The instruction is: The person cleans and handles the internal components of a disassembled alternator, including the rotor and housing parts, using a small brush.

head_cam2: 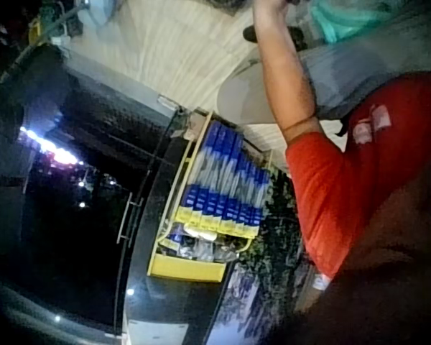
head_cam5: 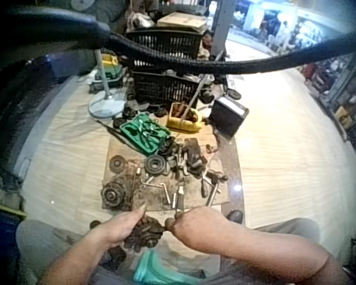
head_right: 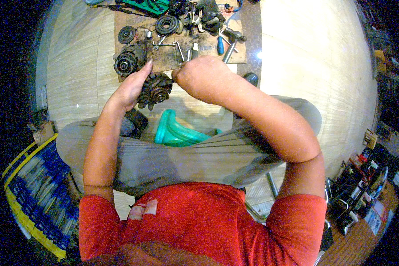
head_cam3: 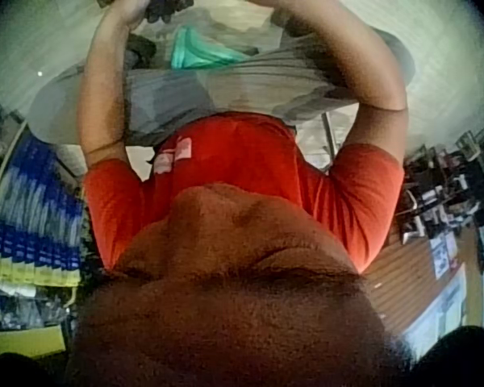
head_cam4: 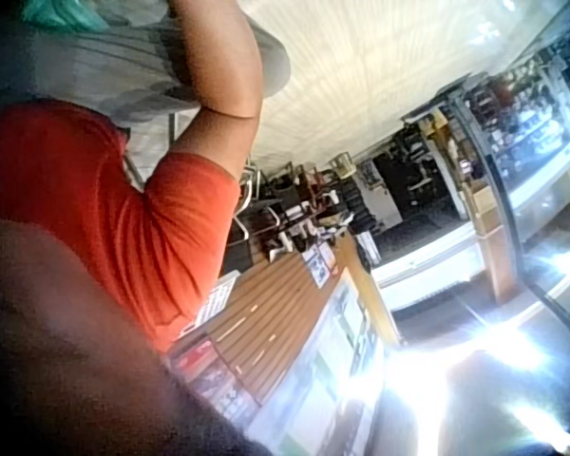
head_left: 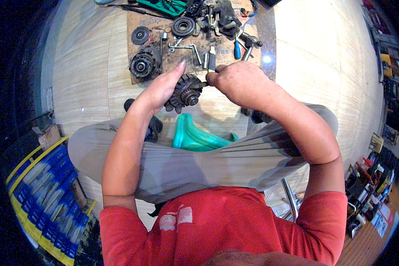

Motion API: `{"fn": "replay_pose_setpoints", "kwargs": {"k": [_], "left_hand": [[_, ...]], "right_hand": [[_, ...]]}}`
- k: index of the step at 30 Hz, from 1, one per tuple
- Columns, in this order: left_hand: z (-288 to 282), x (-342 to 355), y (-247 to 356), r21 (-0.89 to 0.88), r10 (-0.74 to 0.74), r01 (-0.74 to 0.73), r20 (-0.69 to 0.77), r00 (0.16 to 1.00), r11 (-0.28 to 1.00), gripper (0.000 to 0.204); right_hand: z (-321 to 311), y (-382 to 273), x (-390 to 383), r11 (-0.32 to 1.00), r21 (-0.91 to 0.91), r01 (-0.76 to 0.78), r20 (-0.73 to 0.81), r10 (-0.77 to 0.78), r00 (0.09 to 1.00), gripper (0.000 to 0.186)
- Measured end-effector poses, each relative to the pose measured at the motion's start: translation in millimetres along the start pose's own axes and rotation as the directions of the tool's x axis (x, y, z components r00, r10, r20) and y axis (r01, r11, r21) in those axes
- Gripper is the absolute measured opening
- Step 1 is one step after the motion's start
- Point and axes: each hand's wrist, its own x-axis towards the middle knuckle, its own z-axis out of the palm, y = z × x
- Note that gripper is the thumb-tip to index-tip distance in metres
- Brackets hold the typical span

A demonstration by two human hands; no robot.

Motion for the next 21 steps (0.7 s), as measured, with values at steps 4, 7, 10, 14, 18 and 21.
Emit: {"fn": "replay_pose_setpoints", "kwargs": {"k": [4,7,10,14,18,21], "left_hand": [[-0.9,1.7,-1.8,0.051,-0.011,0.012,-0.005,1.0,0.999,0.061],[0.0,0.5,0.4,0.103,-0.013,0.014,-0.008,1.0,0.995,0.062],[3.1,-0.7,0.2,0.102,0.011,-0.01,-0.017,1.0,0.995,0.063],[1.8,0.4,-2.5,0.11,0.019,-0.014,-0.046,0.999,0.994,0.062],[0.0,-1.1,0.6,0.119,-0.032,0.038,-0.051,0.998,0.992,0.062],[3.9,-3.1,2.5,0.114,-0.003,0.009,-0.049,0.999,0.993,0.062]], "right_hand": [[1.6,-1.5,0.7,1.0,-0.025,0.014,0.012,-0.013,1.0,0.015],[6.8,-1.8,1.0,0.999,-0.034,0.022,-0.019,-0.023,1.0,0.013],[7.8,-5.4,-1.3,1.0,-0.012,0.007,-0.084,-0.008,0.996,0.014],[7.5,-13.9,-2.2,0.999,-0.004,-0.041,-0.112,0.04,0.993,0.014],[4.7,-20.0,-2.7,0.997,-0.003,-0.079,-0.101,0.078,0.992,0.015],[6.9,-11.8,-3.0,0.999,0.029,-0.016,-0.083,0.019,0.996,0.016]]}}
